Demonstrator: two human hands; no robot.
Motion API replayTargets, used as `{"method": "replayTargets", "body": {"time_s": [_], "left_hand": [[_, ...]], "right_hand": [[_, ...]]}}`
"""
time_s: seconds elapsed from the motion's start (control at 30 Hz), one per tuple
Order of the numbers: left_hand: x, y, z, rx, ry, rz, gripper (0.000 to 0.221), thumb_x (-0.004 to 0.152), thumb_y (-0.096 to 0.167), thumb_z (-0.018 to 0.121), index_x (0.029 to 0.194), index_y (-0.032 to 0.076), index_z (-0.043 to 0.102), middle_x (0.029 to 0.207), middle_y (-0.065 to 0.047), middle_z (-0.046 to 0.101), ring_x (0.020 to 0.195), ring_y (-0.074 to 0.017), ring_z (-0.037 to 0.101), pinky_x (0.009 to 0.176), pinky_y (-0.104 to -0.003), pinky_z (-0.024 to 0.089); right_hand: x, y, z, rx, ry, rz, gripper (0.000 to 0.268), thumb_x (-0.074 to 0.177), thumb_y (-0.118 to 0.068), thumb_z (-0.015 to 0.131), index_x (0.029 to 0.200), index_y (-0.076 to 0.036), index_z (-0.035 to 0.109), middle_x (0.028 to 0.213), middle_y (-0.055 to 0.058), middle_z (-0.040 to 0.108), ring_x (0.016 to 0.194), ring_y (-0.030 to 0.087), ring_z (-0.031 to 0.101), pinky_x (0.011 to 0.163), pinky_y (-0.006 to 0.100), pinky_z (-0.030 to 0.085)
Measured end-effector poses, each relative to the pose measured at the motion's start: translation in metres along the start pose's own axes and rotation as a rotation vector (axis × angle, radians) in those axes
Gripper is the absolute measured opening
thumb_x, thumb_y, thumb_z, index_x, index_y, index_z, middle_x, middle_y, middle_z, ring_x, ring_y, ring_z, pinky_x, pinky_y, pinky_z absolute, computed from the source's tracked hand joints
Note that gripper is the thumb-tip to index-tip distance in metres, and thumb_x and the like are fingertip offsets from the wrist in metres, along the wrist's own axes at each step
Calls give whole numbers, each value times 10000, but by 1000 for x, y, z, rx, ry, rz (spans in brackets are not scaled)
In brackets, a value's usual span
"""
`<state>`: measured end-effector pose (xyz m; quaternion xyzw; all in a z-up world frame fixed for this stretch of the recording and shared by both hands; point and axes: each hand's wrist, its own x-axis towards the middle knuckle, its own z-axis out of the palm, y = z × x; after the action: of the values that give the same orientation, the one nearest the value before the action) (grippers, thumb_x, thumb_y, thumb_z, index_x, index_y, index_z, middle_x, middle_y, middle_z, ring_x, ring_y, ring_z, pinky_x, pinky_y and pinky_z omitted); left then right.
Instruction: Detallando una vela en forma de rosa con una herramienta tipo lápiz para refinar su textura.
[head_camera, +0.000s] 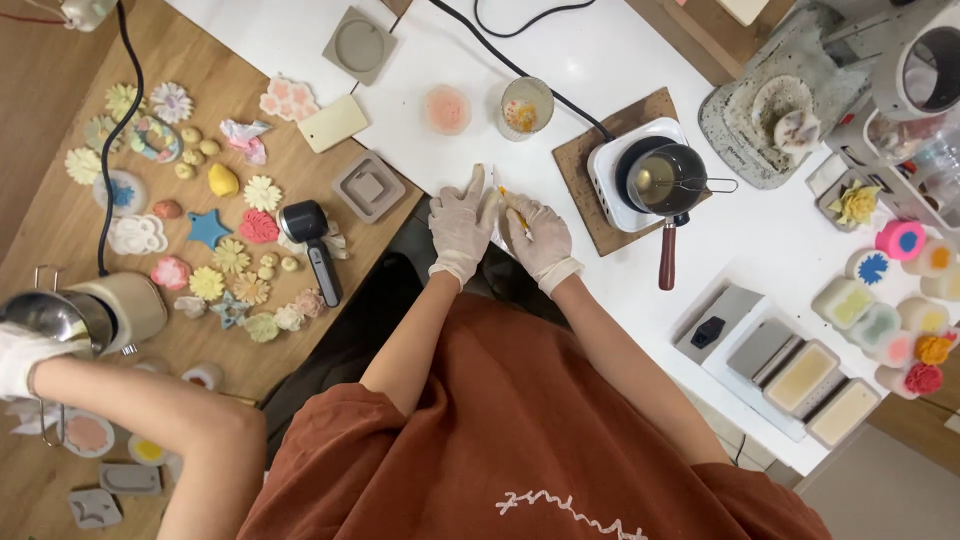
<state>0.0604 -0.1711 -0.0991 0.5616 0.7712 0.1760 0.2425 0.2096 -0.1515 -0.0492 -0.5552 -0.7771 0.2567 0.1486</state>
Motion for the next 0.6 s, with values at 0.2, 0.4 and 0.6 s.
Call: {"method": "replayTargets", "body": {"time_s": [0.2, 0.4, 0.6], "left_hand": [[-5, 19, -6, -14, -10, -104, 592, 990, 491, 582, 1552, 352, 459, 1126, -147, 544, 974, -354, 528, 864, -502, 451], [-4, 9, 15, -39, 75, -90, 497, 1038, 480, 529, 1524, 380, 502, 1198, -157, 548, 1038, -364, 525, 933, -499, 428], [-4, 15, 3, -175, -50, -198, 492, 1032, 499, 460, 1511, 395, 506, 1246, -146, 508, 1109, -360, 470, 1027, -495, 337]], "right_hand": [[6, 3, 3, 9, -80, 33, 305, 993, -249, 588, 1263, -145, 688, 1190, 144, 705, 1055, 362, 665, 931, 451, 523], [8, -4, -4, 94, -36, -43, 323, 981, -215, 592, 1280, -137, 684, 1210, 164, 702, 1086, 376, 653, 936, 451, 512], [13, 6, 10, 389, -85, 143, 327, 1008, -214, 602, 1304, -87, 663, 1252, 146, 710, 1128, 262, 691, 990, 337, 521]]}}
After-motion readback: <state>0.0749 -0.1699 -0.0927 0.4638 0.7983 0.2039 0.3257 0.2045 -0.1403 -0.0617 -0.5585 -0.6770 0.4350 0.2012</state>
